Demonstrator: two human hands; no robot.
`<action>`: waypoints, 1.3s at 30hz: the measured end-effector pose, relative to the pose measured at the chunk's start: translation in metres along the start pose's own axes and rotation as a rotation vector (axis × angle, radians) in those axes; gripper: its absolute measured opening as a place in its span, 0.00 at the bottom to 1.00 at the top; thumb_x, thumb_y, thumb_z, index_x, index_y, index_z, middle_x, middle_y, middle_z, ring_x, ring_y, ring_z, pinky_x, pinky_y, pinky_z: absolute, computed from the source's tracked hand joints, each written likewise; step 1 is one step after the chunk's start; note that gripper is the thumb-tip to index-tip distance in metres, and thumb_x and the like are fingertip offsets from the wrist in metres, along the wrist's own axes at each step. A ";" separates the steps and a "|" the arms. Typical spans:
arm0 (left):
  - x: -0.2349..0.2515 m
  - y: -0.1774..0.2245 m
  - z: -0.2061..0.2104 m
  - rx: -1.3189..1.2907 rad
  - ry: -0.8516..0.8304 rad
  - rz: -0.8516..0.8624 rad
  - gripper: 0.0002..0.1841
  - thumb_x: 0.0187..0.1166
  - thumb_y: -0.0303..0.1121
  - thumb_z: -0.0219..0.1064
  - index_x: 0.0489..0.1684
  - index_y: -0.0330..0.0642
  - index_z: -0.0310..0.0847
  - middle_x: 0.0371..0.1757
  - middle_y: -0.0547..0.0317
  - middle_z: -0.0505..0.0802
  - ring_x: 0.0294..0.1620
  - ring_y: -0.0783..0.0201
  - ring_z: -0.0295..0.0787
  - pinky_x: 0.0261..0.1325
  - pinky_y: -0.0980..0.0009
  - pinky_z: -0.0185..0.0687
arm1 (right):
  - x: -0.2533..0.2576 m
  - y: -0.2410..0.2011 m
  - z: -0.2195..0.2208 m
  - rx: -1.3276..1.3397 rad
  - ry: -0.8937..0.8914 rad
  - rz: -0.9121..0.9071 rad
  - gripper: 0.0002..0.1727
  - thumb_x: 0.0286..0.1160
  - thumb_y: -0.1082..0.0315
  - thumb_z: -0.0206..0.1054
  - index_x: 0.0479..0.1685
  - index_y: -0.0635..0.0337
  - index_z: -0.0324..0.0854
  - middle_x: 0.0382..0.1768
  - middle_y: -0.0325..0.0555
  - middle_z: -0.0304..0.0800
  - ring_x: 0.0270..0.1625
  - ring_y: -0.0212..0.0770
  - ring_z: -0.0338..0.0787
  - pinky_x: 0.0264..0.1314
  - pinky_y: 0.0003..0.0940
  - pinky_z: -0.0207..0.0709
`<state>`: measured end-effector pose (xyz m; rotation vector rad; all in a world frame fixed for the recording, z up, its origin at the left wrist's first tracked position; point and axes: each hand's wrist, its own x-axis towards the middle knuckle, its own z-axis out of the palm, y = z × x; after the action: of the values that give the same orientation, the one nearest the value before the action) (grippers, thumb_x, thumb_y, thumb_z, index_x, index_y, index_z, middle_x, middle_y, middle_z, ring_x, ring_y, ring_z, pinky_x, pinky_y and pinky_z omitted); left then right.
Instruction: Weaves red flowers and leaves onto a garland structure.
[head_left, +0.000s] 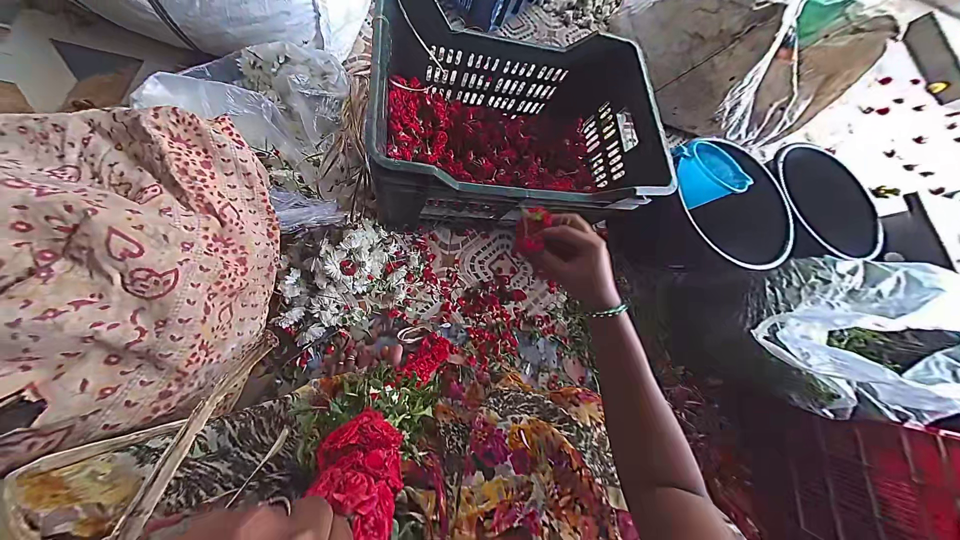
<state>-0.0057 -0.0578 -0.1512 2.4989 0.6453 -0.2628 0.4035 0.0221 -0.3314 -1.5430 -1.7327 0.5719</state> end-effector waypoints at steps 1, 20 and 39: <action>0.002 -0.001 -0.005 -0.091 -0.054 -0.018 0.17 0.83 0.28 0.58 0.21 0.30 0.80 0.20 0.41 0.84 0.19 0.42 0.85 0.16 0.51 0.75 | -0.016 0.012 0.023 -0.002 -0.057 0.048 0.09 0.61 0.72 0.77 0.39 0.64 0.92 0.53 0.51 0.88 0.47 0.35 0.90 0.48 0.32 0.88; 0.017 0.021 -0.046 -1.157 0.501 -0.119 0.13 0.86 0.29 0.59 0.31 0.45 0.88 0.17 0.68 0.77 0.10 0.77 0.60 0.11 0.83 0.55 | -0.163 0.105 0.082 -0.191 0.019 0.466 0.16 0.82 0.73 0.58 0.59 0.67 0.89 0.61 0.63 0.91 0.66 0.59 0.89 0.76 0.53 0.76; 0.091 0.028 -0.035 -0.917 0.243 -0.404 0.14 0.88 0.31 0.60 0.28 0.39 0.84 0.16 0.71 0.78 0.09 0.82 0.59 0.12 0.85 0.53 | -0.119 -0.186 -0.017 1.042 -0.015 -0.087 0.08 0.73 0.71 0.65 0.43 0.54 0.90 0.41 0.36 0.94 0.43 0.30 0.92 0.52 0.30 0.88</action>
<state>0.0888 -0.0244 -0.1375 1.5178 1.0723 0.1763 0.2973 -0.1293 -0.2100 -0.7079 -1.1519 1.1894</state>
